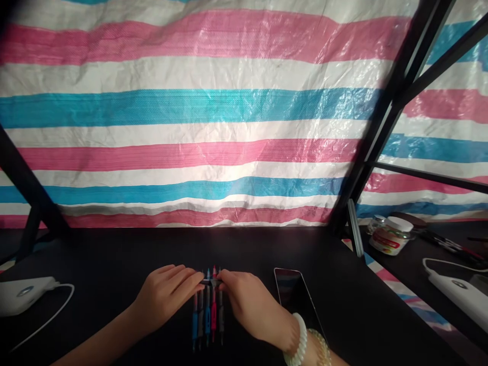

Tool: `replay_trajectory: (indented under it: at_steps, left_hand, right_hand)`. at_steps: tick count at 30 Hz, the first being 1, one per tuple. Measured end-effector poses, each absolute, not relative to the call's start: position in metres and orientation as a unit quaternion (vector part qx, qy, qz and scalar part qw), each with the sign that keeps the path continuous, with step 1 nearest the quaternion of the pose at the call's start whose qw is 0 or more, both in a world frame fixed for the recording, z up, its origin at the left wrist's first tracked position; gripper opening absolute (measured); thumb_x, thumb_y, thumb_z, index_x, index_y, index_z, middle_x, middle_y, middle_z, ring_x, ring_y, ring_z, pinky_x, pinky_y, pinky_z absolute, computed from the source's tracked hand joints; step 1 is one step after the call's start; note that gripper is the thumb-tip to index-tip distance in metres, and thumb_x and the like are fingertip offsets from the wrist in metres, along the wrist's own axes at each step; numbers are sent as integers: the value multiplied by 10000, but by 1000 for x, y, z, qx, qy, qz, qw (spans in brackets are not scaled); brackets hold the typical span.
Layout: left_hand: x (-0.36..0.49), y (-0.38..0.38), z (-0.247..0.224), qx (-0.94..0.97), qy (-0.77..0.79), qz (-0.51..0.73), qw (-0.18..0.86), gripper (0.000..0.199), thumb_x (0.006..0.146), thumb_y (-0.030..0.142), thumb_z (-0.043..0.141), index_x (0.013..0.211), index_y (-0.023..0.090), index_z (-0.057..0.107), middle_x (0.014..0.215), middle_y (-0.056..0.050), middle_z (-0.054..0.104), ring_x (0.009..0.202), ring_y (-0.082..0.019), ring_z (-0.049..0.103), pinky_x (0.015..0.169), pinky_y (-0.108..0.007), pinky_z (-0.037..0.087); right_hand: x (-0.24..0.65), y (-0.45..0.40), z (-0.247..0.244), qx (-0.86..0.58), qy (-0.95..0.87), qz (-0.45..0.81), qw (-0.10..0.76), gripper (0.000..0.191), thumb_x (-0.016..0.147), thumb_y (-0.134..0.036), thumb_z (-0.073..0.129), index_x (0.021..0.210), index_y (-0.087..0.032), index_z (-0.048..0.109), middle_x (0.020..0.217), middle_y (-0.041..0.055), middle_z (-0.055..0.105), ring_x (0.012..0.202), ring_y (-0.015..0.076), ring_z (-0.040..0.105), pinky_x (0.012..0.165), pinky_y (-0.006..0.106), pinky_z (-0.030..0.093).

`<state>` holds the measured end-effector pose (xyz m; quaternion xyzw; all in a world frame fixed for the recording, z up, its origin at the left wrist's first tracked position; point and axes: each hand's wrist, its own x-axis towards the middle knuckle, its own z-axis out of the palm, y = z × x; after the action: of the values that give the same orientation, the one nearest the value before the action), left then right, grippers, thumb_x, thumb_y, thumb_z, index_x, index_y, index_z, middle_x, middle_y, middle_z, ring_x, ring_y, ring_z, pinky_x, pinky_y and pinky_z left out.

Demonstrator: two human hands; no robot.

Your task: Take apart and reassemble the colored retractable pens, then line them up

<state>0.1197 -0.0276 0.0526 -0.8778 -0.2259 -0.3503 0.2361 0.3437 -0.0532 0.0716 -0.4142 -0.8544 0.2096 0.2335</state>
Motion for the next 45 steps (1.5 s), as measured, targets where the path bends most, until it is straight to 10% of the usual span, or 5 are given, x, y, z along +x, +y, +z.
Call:
replay_trajectory:
  at_steps: [25, 32, 37, 45]
  left_hand:
    - [126, -45, 22, -873, -363, -323, 28, 252, 853, 55, 381, 646, 197, 402, 500, 53, 492, 394, -101, 384, 484, -286, 262]
    - [125, -38, 20, -868, -323, -361, 106, 192, 868, 63, 399, 761, 188, 497, 566, 23, 530, 461, -133, 455, 490, -292, 272]
    - [125, -38, 19, -867, -297, -375, 143, 144, 910, 102, 439, 916, 150, 575, 643, -9, 589, 529, -150, 519, 500, -287, 319]
    - [125, -42, 15, -870, -294, -388, 72, 161, 937, 118, 418, 870, 153, 561, 635, -2, 588, 496, -132, 502, 483, -276, 323]
  right_hand:
    - [333, -54, 38, -414, -892, -91, 159, 194, 843, -15, 515, 753, -183, 482, 716, 10, 549, 646, 178, 419, 653, 326, 280]
    - [343, -53, 58, -448, -828, 199, 273, 238, 1023, -349, 411, 906, -189, 542, 821, 19, 587, 726, 160, 504, 673, 282, 400]
    - [346, -49, 52, -487, -719, 395, 300, 557, 999, -588, 269, 597, -202, 277, 571, -52, 256, 523, 95, 230, 462, 244, 245]
    - [339, -52, 45, -454, -768, 312, 327, 487, 1025, -480, 304, 627, -202, 280, 616, -36, 334, 555, 106, 278, 518, 252, 276]
